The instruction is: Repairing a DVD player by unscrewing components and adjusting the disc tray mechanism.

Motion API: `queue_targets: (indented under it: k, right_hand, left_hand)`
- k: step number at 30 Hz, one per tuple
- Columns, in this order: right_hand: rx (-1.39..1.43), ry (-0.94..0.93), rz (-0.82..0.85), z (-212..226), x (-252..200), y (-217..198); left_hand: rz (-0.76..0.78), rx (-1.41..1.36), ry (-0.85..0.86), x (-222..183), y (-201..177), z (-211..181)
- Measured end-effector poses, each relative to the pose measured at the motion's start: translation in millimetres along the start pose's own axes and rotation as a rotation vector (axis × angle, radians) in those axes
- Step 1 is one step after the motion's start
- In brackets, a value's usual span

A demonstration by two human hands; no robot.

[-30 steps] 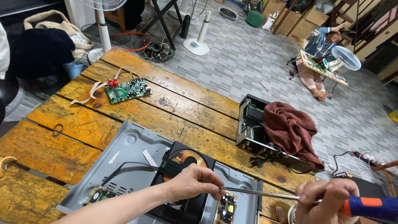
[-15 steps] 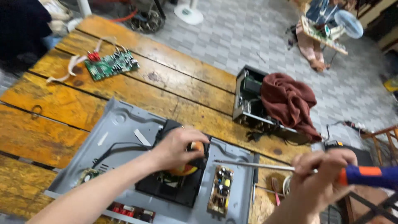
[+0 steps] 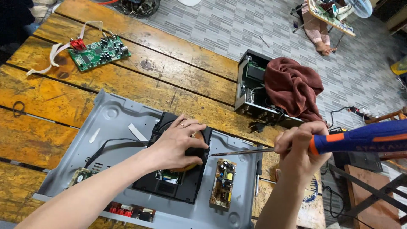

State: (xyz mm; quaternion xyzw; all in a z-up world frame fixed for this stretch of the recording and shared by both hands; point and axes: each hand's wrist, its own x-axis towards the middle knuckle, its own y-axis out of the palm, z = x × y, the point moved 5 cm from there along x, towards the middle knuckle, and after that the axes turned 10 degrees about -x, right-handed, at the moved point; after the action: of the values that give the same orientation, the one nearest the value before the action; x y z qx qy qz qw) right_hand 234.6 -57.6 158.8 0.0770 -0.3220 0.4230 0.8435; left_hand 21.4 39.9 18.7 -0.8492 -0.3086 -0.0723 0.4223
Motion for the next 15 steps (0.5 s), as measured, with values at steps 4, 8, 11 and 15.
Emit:
queue_targets:
  k: [4, 8, 11, 15]
  right_hand:
    - [0.078, -0.125, 0.024, -15.5, 5.4, -1.6]
    - [0.064, -0.109, 0.031, -21.7, 4.7, -2.2]
    - [0.059, -0.107, 0.043, -25.2, 4.9, -2.3]
    - [0.04, -0.126, 0.05, -19.5, 5.4, 2.5]
  left_hand:
    - [-0.008, 0.014, -0.071, -1.2, 3.1, 1.7]
    - [0.007, 0.013, -0.095, -0.6, 3.8, 2.5]
    - [0.014, 0.014, -0.105, 0.0, 3.1, 1.5]
    - [0.019, 0.007, -0.112, 0.2, 1.7, 0.2]
